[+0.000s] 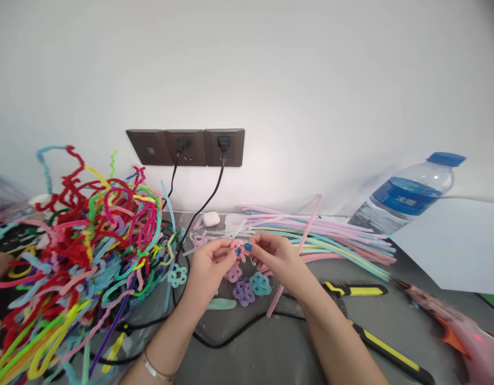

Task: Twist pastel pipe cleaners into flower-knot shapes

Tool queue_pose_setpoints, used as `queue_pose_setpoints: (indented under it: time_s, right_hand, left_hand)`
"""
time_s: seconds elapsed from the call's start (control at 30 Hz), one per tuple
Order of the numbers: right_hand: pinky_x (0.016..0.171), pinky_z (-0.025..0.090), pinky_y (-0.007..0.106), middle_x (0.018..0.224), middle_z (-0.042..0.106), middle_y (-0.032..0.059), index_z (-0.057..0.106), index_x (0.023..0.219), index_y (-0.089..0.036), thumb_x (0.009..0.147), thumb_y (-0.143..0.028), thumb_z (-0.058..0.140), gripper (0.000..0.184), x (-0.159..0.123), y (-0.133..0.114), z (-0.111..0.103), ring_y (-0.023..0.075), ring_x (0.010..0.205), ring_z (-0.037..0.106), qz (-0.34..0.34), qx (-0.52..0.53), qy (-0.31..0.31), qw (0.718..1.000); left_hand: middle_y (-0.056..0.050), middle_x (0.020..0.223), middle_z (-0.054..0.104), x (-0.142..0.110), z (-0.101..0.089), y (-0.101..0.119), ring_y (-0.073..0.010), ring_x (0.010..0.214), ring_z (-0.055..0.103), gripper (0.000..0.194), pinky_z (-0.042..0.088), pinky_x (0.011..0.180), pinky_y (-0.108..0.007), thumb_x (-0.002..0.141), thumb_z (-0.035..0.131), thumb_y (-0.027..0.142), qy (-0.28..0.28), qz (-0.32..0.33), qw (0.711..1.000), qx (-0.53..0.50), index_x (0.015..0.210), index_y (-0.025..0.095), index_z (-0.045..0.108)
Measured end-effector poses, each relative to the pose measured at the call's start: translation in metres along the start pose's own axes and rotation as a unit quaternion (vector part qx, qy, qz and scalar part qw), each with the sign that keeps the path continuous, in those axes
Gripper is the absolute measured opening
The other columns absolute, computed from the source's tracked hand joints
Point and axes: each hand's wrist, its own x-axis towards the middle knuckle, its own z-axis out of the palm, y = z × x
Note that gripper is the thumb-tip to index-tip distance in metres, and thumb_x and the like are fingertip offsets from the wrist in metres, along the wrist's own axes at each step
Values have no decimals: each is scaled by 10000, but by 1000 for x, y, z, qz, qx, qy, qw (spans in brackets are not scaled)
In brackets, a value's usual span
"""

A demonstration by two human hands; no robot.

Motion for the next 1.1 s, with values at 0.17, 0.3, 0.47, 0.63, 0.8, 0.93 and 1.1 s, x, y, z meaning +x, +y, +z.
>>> queue_pose_setpoints:
  time_s: [0.17, 0.3, 0.47, 0.63, 0.8, 0.93, 1.1]
  right_hand:
    - [493, 318, 224, 605, 447, -39, 526, 703, -175, 819, -450, 626, 315, 2, 3, 6, 100, 541, 394, -12, 6, 26, 1000]
    - [498, 296, 226, 626, 474, -26, 556, 723, -162, 810, -486, 633, 345, 2, 5, 6, 100, 552, 379, -8, 21, 19, 1000]
    - [505, 330, 225, 642, 498, -18, 584, 744, -159, 802, -492, 652, 345, 2, 3, 4, 102, 560, 402, 11, 31, 5, 999]
    - [513, 374, 233, 644, 517, -25, 559, 784, -173, 814, -422, 639, 264, 3, 4, 4, 111, 553, 463, -12, 35, -1, 999]
    - [568, 419, 246, 732, 549, 0, 560, 780, -190, 822, -261, 614, 99, 1, 2, 9, 135, 642, 523, -135, -49, 88, 986]
    - [569, 443, 260, 741, 589, 18, 619, 835, -191, 844, -246, 614, 55, 1, 4, 14, 152, 647, 555, -160, -123, 98, 974]
    - [602, 486, 277, 756, 632, 28, 601, 823, -194, 837, -199, 600, 15, 2, 9, 14, 174, 684, 609, -141, -135, 107, 975]
  left_hand:
    - [-51, 734, 749, 0, 2, 1, -175, 705, 688, 226, 562, 684, -252, 717, 747, 314, 35, 5, 999, -18, 866, 145, 742]
    - [-42, 701, 732, 2, 2, 3, -160, 679, 671, 234, 559, 664, -240, 705, 769, 332, 24, 6, 999, -40, 847, 147, 746]
    - [-38, 725, 715, 4, -4, 2, -135, 665, 634, 266, 550, 637, -224, 693, 797, 377, 1, -28, 997, -67, 821, 150, 743]
    - [-18, 684, 673, 3, -2, 5, -99, 612, 594, 307, 519, 600, -194, 657, 831, 383, -11, -66, 993, -99, 802, 133, 727]
    - [-9, 679, 666, 2, 3, 7, -114, 640, 605, 364, 546, 635, -231, 600, 857, 414, 41, -70, 986, -147, 781, 137, 706]
    - [19, 643, 640, 4, 5, 2, -79, 605, 562, 359, 486, 566, -162, 561, 879, 390, 82, -49, 981, -169, 741, 143, 691]
    - [20, 649, 637, 5, 6, -2, -58, 574, 517, 363, 425, 510, -132, 560, 879, 382, 64, -58, 984, -159, 730, 135, 674]
